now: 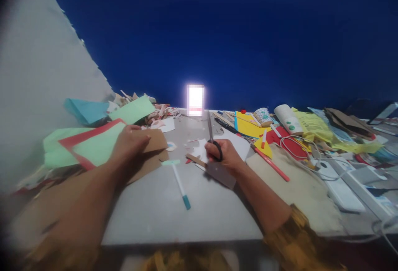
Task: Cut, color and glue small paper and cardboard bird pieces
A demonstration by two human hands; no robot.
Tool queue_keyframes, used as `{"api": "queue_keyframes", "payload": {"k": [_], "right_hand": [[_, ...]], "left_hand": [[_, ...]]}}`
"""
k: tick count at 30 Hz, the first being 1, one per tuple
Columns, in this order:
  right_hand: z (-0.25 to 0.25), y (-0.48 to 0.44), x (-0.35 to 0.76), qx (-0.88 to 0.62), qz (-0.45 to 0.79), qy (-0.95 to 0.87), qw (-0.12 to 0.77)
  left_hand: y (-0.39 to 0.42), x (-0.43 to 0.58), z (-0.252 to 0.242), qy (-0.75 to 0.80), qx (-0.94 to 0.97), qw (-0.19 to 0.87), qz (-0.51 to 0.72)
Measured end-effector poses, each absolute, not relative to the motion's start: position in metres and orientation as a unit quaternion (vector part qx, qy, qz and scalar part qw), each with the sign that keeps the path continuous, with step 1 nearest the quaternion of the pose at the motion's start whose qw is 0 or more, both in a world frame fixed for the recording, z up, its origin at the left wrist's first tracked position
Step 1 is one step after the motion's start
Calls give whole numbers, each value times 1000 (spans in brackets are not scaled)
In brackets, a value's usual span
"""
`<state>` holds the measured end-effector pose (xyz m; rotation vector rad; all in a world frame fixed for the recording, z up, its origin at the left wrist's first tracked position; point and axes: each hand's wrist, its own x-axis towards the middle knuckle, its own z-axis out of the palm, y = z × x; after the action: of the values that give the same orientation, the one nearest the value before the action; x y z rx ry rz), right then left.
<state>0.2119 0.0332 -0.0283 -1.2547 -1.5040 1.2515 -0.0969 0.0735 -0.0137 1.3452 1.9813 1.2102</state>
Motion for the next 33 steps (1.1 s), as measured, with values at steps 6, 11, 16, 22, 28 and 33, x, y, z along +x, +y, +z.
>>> {"api": "queue_keyframes", "payload": {"k": [6, 11, 16, 22, 28, 33], "right_hand": [[-28, 44, 215, -560, 435, -550, 440], [-28, 52, 225, -600, 308, -646, 357], [-21, 64, 253, -657, 146, -706, 221], [-25, 76, 269, -741, 57, -666, 69], [-36, 79, 269, -726, 45, -680, 97], [-43, 76, 258, -654, 155, -707, 221]], "left_hand": [[65, -64, -19, 563, 783, -5, 264], [69, -17, -46, 398, 897, 89, 171], [62, -1, -56, 389, 910, 68, 130], [59, -9, -56, 426, 854, 214, 209], [62, -18, -68, 424, 536, 606, 408], [62, -21, -63, 383, 420, 711, 413]]}}
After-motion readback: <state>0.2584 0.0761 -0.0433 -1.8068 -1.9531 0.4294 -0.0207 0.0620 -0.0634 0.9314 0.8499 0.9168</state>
